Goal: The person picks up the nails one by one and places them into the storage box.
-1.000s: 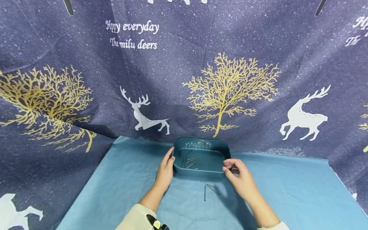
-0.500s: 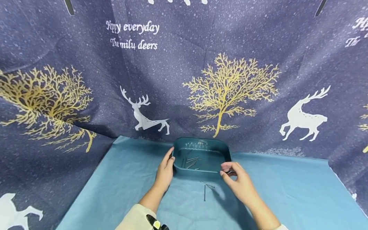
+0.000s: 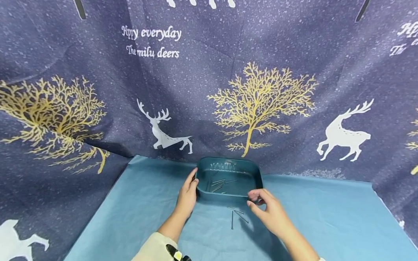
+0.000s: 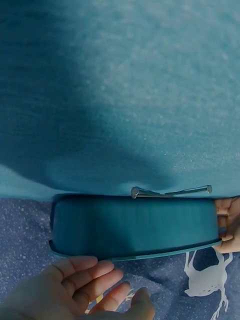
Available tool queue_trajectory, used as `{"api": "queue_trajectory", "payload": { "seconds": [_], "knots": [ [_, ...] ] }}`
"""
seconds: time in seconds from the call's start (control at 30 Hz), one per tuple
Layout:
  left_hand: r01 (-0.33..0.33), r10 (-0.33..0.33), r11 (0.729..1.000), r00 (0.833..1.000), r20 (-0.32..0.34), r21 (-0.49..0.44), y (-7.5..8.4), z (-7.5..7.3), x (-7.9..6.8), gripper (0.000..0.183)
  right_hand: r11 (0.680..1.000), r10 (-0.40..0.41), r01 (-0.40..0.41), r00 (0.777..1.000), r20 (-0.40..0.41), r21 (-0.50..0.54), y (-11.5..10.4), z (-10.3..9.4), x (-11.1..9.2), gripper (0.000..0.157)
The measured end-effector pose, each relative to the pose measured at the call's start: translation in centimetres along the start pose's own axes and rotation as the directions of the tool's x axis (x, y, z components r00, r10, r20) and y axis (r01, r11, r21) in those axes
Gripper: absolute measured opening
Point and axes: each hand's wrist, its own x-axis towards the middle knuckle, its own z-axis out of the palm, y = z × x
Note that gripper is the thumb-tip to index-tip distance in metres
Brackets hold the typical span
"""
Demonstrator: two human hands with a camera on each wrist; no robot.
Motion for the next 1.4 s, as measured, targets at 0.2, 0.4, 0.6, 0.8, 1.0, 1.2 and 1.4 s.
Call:
{"api": "queue_trajectory", "payload": {
  "seconds": [0.2, 0.4, 0.6, 0.8, 1.0, 1.2, 1.4],
  "knots": [
    [-0.002, 0.002, 1.0, 1.0, 0.001, 0.005, 0.1, -0.1, 0.0, 0.044, 0.999, -0.003, 0.004, 1.0, 0.022, -0.037, -0.3, 0.2, 0.1, 0.025],
    [-0.015, 0.015, 1.0, 1.0, -0.012, 0.01, 0.1, 0.0, 0.2, 0.044, 0.997, -0.028, 0.031, 0.999, 0.047, -0.064, -0.4, 0.4, 0.0, 0.027],
    [-0.007, 0.007, 1.0, 1.0, -0.021, 0.016, 0.1, 0.1, 0.2, 0.045, 0.994, -0.046, 0.057, 0.992, 0.12, -0.091, -0.5, 0.5, -0.3, 0.026],
    [-0.017, 0.018, 0.999, 1.0, -0.019, 0.034, 0.1, 0.0, 0.2, 0.045, 0.98, -0.07, 0.103, 0.98, 0.185, -0.172, -0.6, 0.7, -0.5, 0.021],
    [-0.022, 0.023, 0.999, 1.0, -0.014, 0.035, -0.1, 0.0, 0.2, 0.045, 0.963, -0.034, 0.095, 0.972, 0.234, -0.254, -0.5, 1.1, -0.5, 0.016],
    [-0.001, 0.001, 1.0, 1.0, 0.002, 0.016, -0.1, 0.1, 0.1, 0.045, 0.939, -0.004, 0.092, 0.966, 0.258, -0.33, -0.7, 1.4, -0.3, 0.016],
    [-0.007, 0.008, 0.999, 1.0, -0.005, 0.04, -0.1, 0.1, 0.0, 0.046, 0.926, 0.004, 0.083, 0.973, 0.229, -0.369, -0.9, 2.0, -0.3, 0.013]
  ]
}}
